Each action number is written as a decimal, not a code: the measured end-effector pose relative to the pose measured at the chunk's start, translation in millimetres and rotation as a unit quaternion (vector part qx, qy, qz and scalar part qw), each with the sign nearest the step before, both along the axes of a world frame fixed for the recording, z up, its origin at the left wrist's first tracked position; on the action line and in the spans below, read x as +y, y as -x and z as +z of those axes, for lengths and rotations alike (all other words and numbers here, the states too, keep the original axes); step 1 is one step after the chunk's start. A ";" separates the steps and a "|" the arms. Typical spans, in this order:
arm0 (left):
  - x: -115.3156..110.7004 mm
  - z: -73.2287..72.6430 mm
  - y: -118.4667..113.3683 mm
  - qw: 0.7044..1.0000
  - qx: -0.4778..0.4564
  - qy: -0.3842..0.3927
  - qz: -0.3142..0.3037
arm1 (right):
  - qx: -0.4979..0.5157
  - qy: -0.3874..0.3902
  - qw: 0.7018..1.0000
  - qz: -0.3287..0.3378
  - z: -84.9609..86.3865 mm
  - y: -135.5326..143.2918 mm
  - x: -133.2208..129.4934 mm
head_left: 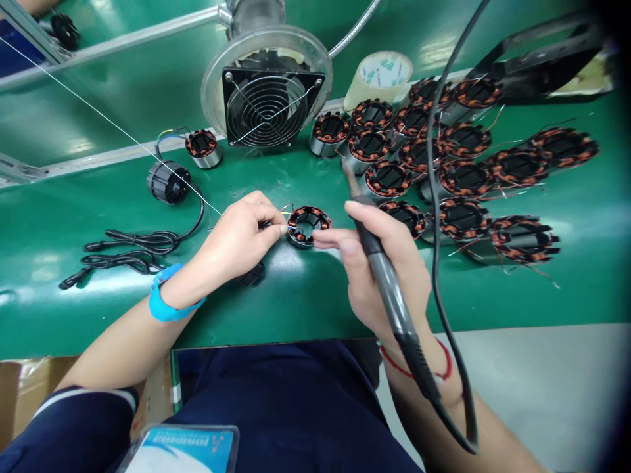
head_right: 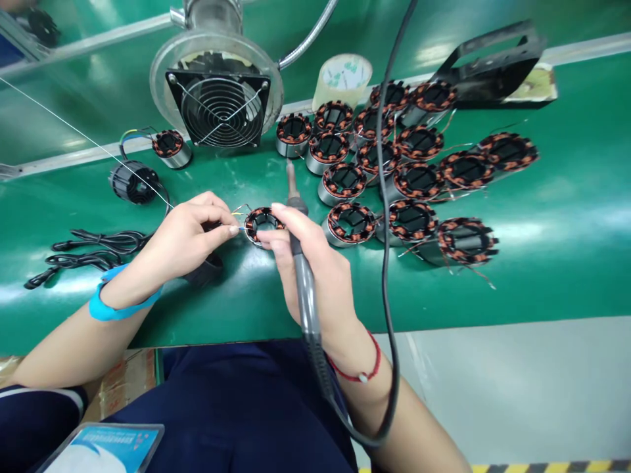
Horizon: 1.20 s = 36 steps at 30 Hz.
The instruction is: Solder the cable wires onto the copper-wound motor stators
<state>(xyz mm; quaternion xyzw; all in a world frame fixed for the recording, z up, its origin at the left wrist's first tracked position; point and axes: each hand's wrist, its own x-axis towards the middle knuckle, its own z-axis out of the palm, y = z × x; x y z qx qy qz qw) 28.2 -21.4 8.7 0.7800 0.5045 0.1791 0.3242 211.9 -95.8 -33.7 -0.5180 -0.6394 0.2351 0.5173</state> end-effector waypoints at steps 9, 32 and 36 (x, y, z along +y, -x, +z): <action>-1.4 -3.0 2.3 1.000 -0.010 -0.008 -0.007 | -0.126 0.026 0.991 0.027 -2.3 8.2 30.4; 4.4 10.3 25.2 0.989 0.114 0.089 0.018 | -0.061 0.035 0.993 0.095 -21.6 9.2 53.1; 6.3 14.3 15.4 0.989 0.147 0.037 0.004 | -0.030 0.021 0.997 0.073 -28.0 10.3 46.4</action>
